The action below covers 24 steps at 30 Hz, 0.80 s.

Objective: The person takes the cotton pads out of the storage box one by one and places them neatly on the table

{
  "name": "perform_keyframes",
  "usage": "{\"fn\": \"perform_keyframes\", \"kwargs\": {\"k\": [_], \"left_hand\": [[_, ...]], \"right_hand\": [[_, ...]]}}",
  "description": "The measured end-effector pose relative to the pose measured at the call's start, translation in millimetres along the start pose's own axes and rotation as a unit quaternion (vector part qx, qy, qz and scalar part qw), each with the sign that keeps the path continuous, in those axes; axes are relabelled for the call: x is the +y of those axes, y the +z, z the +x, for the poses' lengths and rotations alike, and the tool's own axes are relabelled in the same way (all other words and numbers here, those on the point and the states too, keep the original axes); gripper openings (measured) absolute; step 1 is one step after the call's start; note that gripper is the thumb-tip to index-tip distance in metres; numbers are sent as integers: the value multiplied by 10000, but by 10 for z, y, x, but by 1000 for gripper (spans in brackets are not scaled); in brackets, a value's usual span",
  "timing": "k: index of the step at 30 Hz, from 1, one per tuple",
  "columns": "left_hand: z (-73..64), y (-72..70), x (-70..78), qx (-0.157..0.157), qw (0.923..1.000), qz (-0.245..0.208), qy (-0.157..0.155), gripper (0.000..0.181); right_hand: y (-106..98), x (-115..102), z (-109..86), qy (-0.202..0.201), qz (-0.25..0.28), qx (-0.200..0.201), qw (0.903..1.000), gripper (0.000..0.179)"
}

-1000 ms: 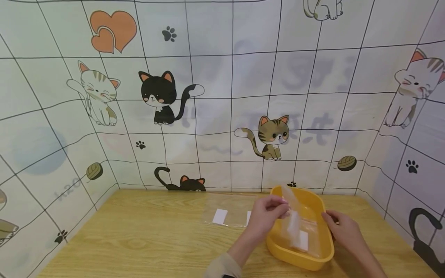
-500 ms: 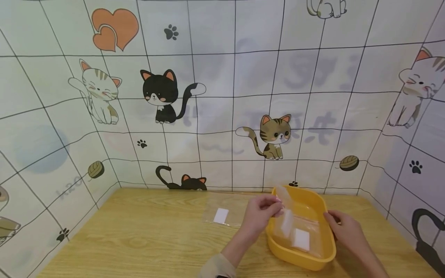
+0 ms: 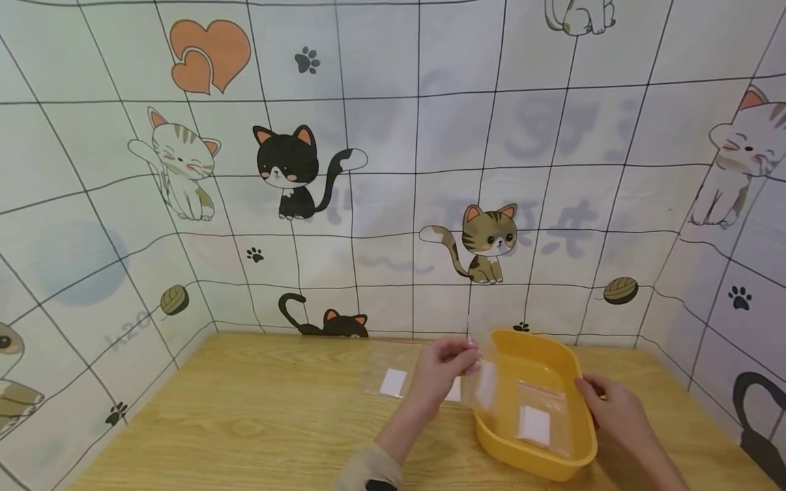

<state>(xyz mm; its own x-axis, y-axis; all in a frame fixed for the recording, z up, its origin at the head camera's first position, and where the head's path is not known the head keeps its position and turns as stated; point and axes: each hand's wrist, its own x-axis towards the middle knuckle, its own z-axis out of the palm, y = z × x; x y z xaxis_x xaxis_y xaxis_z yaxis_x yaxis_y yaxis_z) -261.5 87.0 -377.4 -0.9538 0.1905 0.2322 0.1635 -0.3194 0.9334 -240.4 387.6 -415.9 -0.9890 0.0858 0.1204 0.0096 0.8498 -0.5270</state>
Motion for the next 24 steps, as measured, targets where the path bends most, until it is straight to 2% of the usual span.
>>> {"fn": "perform_keyframes", "kwargs": {"k": [5, 9, 15, 24], "left_hand": [[34, -103, 25, -79, 9998, -77, 170, 11], [53, -195, 61, -63, 9997, 88, 211, 12], [105, -321, 122, 153, 9987, 431, 206, 11], [162, -502, 245, 406, 9954, 788, 365, 8]], "right_hand": [[-2, 10, 11, -10, -7, 7, 10000, 64], [5, 8, 15, -28, -32, 3, 10000, 63], [7, -12, 13, 65, 32, -71, 9999, 64], [3, -16, 0, 68, 74, -73, 9999, 65]]}}
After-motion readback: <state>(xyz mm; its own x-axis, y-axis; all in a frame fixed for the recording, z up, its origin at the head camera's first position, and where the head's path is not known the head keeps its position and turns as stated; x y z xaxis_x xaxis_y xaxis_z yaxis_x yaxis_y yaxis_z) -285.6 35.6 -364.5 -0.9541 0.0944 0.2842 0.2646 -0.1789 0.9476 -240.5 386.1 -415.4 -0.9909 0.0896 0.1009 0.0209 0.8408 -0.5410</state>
